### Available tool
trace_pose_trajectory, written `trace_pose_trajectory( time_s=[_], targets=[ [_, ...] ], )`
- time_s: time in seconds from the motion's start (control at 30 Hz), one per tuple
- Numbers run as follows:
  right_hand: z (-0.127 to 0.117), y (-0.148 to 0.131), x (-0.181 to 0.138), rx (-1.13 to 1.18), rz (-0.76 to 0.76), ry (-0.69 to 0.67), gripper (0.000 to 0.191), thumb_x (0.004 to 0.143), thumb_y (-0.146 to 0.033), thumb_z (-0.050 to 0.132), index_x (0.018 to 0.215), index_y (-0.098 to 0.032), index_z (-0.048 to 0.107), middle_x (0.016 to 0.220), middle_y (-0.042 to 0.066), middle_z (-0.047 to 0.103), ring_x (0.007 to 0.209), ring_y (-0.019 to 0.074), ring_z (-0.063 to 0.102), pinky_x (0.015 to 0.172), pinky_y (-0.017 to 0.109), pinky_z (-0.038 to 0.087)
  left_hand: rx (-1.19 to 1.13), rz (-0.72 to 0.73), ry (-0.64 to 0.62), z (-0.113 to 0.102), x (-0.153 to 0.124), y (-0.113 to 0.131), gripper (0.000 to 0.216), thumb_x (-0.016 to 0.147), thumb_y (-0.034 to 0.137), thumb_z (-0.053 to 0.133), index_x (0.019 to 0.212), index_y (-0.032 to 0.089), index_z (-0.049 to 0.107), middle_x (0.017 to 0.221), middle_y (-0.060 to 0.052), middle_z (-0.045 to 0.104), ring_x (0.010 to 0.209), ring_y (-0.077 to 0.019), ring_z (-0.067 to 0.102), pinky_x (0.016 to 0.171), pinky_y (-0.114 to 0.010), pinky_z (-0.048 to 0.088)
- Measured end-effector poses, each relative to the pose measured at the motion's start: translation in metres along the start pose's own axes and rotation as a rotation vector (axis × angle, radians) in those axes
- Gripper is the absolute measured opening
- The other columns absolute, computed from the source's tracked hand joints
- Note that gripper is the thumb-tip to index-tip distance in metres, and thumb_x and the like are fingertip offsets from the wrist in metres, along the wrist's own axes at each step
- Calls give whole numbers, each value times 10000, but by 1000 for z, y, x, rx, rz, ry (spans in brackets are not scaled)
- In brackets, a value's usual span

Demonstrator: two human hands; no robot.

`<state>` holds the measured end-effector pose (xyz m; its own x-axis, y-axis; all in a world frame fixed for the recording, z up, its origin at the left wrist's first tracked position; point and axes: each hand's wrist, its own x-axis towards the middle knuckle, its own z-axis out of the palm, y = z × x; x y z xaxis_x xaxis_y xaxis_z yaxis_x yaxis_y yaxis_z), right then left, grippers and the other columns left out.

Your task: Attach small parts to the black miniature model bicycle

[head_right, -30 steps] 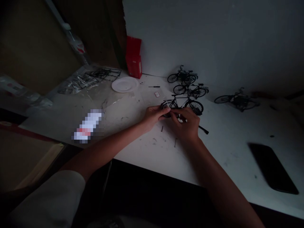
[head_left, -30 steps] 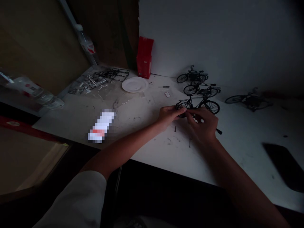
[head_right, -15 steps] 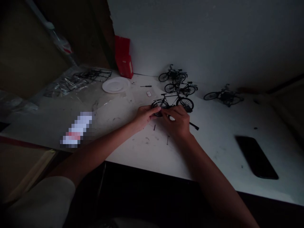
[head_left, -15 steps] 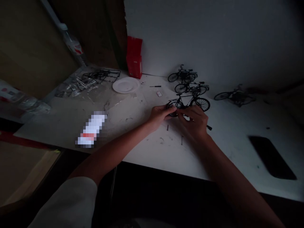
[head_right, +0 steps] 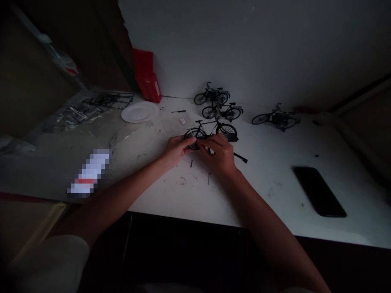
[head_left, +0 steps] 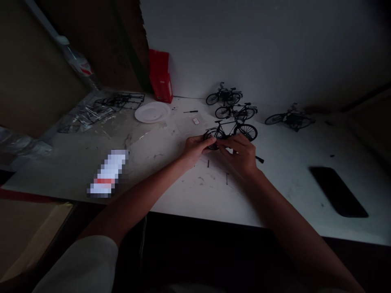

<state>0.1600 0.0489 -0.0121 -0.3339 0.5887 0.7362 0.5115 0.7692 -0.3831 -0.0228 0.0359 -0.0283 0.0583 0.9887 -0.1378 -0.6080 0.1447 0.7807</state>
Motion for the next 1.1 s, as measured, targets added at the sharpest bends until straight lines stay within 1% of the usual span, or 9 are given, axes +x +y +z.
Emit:
trace_pose_trajectory(
  time_s=[0.13,0.27,0.4,0.6,0.7,0.8,0.93,1.1],
  targets=[
    [0,-3,0,13,58,-18,186,1007,-343,708,960,-287,879,790,62,769,729,212,641,686,393,529,12,4,24,0,0,0,370,590,348,1015,819,141,811,854,-44,804,822,-165,740,850,-322,588],
    [1,-4,-2,32,101,-2,156,994,-374,747,1016,-285,873,785,50,774,701,206,616,696,396,534,10,-22,31,-1,2,0,346,605,309,1003,824,136,799,867,-43,801,834,-162,744,874,-319,580],
    [2,-1,-4,34,91,19,145,982,-382,774,1033,-284,867,761,35,759,682,198,612,696,385,527,-2,-51,-8,-3,3,0,346,632,306,986,868,133,802,901,-54,812,845,-164,754,876,-321,583],
    [2,-3,-3,19,85,18,134,983,-379,776,1012,-286,868,752,30,765,700,205,637,720,393,527,5,-49,-29,-3,2,2,316,640,300,976,826,133,782,853,-42,792,821,-155,738,844,-306,584],
    [3,-9,-3,8,119,25,151,991,-391,760,994,-286,869,744,31,758,710,210,644,715,396,531,27,-38,-39,-4,2,2,322,657,328,975,841,138,790,865,-52,801,835,-172,749,866,-328,589],
    [4,-14,-3,32,143,64,158,1008,-376,740,977,-284,865,744,31,755,714,207,628,708,391,526,31,-24,-72,-5,2,1,320,675,346,981,850,141,809,877,-58,811,837,-180,760,890,-341,593],
    [5,-16,-6,72,209,88,142,997,-372,756,961,-279,858,743,27,749,707,201,600,702,391,518,40,-19,-101,-6,1,1,315,685,357,988,859,153,823,908,-60,822,869,-186,770,919,-346,589],
    [7,-13,-9,120,304,103,130,957,-384,791,944,-274,858,741,24,738,667,192,553,617,364,478,23,-42,-135,-4,1,2,354,665,369,1010,863,145,821,914,-62,819,919,-193,774,987,-364,577]
  ],
)
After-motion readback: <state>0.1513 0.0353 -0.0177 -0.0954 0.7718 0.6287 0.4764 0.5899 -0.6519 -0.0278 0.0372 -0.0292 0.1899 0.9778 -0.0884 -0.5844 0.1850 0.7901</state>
